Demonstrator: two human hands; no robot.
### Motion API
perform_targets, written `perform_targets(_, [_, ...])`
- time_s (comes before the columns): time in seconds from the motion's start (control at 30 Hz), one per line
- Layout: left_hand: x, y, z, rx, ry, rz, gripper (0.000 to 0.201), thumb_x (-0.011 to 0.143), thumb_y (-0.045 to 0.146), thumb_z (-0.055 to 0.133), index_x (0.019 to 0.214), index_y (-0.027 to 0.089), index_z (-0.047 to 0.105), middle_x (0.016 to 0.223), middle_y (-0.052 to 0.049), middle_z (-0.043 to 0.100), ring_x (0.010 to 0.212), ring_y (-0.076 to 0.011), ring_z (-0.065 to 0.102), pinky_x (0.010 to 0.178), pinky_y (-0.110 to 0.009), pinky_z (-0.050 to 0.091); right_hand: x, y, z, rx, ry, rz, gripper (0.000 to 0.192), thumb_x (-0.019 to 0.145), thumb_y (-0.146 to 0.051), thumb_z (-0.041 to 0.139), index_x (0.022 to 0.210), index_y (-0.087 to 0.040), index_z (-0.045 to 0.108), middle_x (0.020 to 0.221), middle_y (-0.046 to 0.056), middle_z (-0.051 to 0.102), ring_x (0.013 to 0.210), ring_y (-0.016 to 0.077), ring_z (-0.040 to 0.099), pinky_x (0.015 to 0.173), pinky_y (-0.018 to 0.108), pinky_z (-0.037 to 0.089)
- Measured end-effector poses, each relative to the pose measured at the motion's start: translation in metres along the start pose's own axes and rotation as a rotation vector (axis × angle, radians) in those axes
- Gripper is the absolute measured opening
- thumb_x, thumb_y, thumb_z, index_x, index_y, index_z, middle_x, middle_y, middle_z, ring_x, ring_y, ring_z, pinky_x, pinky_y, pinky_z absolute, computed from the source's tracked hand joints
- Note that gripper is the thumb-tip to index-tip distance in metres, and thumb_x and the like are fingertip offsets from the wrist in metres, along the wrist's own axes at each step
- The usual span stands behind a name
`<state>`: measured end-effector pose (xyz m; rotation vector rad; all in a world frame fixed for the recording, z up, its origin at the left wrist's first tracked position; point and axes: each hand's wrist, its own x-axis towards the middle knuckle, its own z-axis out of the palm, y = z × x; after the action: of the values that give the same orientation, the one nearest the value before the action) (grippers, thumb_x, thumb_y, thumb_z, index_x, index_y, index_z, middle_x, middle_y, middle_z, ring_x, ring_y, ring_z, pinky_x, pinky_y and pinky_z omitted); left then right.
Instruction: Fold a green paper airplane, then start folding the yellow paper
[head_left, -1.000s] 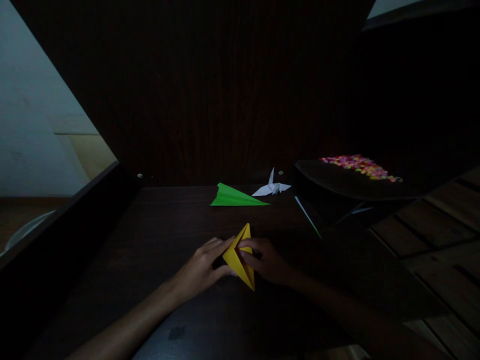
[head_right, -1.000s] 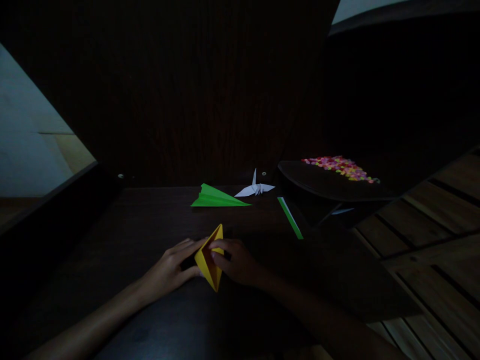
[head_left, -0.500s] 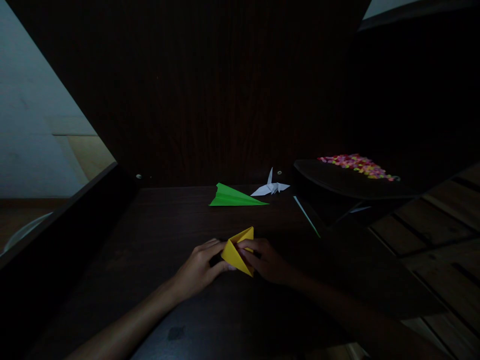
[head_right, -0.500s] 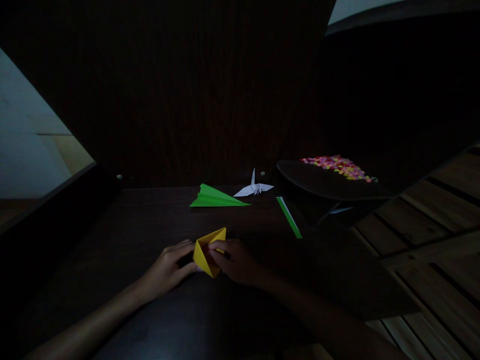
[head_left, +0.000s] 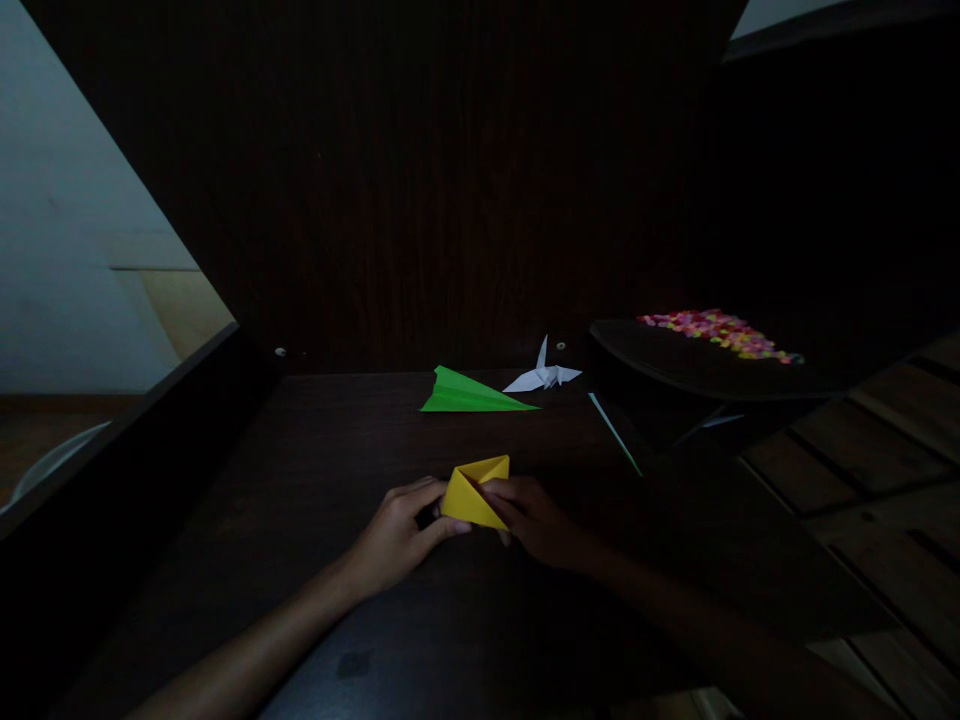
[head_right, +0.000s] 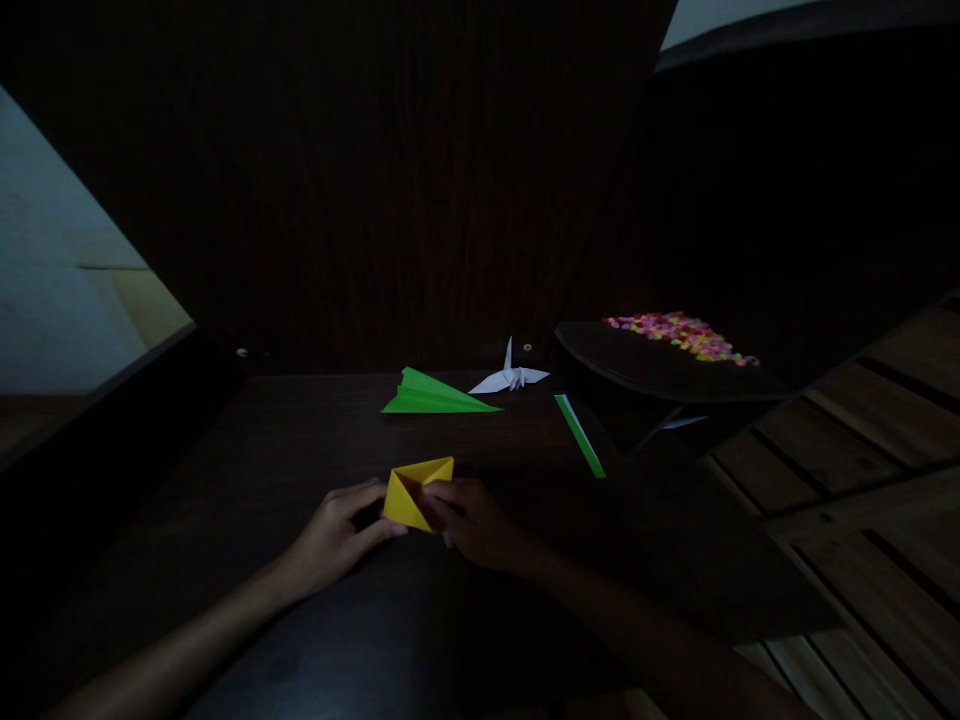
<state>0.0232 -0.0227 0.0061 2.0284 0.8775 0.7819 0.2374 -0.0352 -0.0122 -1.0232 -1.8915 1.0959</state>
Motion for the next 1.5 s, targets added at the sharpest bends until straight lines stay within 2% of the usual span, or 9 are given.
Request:
perform_targets(0.1, [0.000, -0.001, 0.000, -0.010, 0.020, -0.028, 0.027, 0.084, 0.037, 0.067, 0.100, 0.016, 0.069, 0.090, -0.005, 0.070, 0.079, -0.0187, 0.064, 0.074, -0.028, 0.050, -0.001, -0.002, -0.001, 0.080, 0.016, 0.015, 0.041, 0.096, -0.048, 0.041, 0.075, -0.017, 0.058, 0.059, -0.003, 0.051, 0.046, 0.0101, 0.049, 0.047, 0.022, 0.039])
perform_targets(0.27, [0.001, -0.001, -0.001, -0.011, 0.089, -0.069, 0.029, 0.082, 0.041, 0.066, 0.096, 0.015, 0.070, 0.082, -0.003, 0.069, 0.074, -0.0186, 0.063, 0.071, -0.028, 0.051, -0.004, 0.002, -0.001, 0.292, 0.114, 0.002, 0.028, 0.095, -0.044, 0.047, 0.109, -0.021, 0.055, 0.060, -0.006, 0.048, 0.043, 0.0084, 0.046, 0.043, 0.020, 0.036])
perform_targets(0.5, [0.002, -0.002, -0.003, -0.072, 0.156, -0.139, 0.027, 0.082, 0.040, 0.064, 0.090, 0.015, 0.069, 0.076, -0.002, 0.065, 0.075, -0.0191, 0.061, 0.070, -0.029, 0.050, -0.003, 0.002, -0.003, 0.468, 0.221, -0.049, 0.024, 0.088, -0.040, 0.059, 0.100, -0.025, 0.044, 0.078, -0.004, 0.053, 0.045, 0.0062, 0.048, 0.040, 0.018, 0.036])
perform_targets(0.7, [0.003, -0.007, -0.004, -0.220, 0.183, -0.196, 0.029, 0.082, 0.040, 0.063, 0.094, 0.014, 0.067, 0.079, -0.002, 0.064, 0.075, -0.0191, 0.060, 0.071, -0.030, 0.050, -0.005, -0.004, -0.002, 0.227, 0.242, -0.123, 0.028, 0.081, -0.022, 0.067, 0.100, -0.024, 0.047, 0.079, -0.001, 0.059, 0.058, 0.0094, 0.053, 0.051, 0.021, 0.044])
perform_targets(0.9, [0.002, -0.007, -0.003, -0.254, 0.147, -0.216, 0.029, 0.082, 0.043, 0.063, 0.086, 0.014, 0.064, 0.077, -0.002, 0.060, 0.077, -0.0202, 0.060, 0.074, -0.032, 0.050, -0.005, -0.005, 0.001, 0.045, 0.314, -0.133, 0.019, 0.081, -0.022, 0.066, 0.096, -0.023, 0.054, 0.078, -0.001, 0.058, 0.058, 0.0102, 0.054, 0.051, 0.022, 0.044])
perform_targets(1.03, [0.003, -0.008, -0.003, -0.246, 0.132, -0.203, 0.029, 0.082, 0.043, 0.063, 0.084, 0.014, 0.064, 0.077, -0.002, 0.060, 0.078, -0.0205, 0.060, 0.075, -0.032, 0.050, -0.004, -0.006, -0.002, -0.031, 0.378, -0.229, 0.017, 0.080, -0.020, 0.068, 0.089, -0.023, 0.054, 0.076, -0.002, 0.058, 0.060, 0.0104, 0.052, 0.055, 0.024, 0.044])
perform_targets(1.17, [0.003, -0.006, -0.004, -0.218, 0.104, -0.165, 0.029, 0.083, 0.042, 0.063, 0.093, 0.015, 0.066, 0.081, -0.003, 0.063, 0.081, -0.0210, 0.061, 0.077, -0.032, 0.051, -0.004, -0.007, -0.005, -0.120, 0.336, -0.330, 0.017, 0.082, -0.019, 0.066, 0.096, -0.023, 0.057, 0.077, -0.002, 0.058, 0.061, 0.0104, 0.054, 0.058, 0.024, 0.045])
perform_targets(1.3, [0.004, -0.005, -0.004, -0.164, 0.081, -0.136, 0.029, 0.084, 0.039, 0.062, 0.100, 0.015, 0.068, 0.087, -0.005, 0.068, 0.085, -0.0216, 0.063, 0.081, -0.034, 0.051, -0.004, -0.009, -0.006, -0.191, 0.261, -0.399, 0.006, 0.088, -0.017, 0.059, 0.091, -0.021, 0.060, 0.078, 0.001, 0.062, 0.068, 0.0130, 0.060, 0.063, 0.025, 0.048])
perform_targets(1.5, [0.003, -0.012, -0.004, -0.005, 0.163, -0.037, 0.046, 0.083, 0.028, 0.064, 0.128, 0.019, 0.054, 0.122, -0.010, 0.064, 0.106, -0.0252, 0.061, 0.091, -0.041, 0.051, -0.003, -0.008, -0.012, -0.314, 0.218, -0.419, 0.010, 0.090, -0.018, 0.054, 0.096, -0.022, 0.062, 0.083, 0.004, 0.066, 0.076, 0.0167, 0.064, 0.067, 0.028, 0.051])
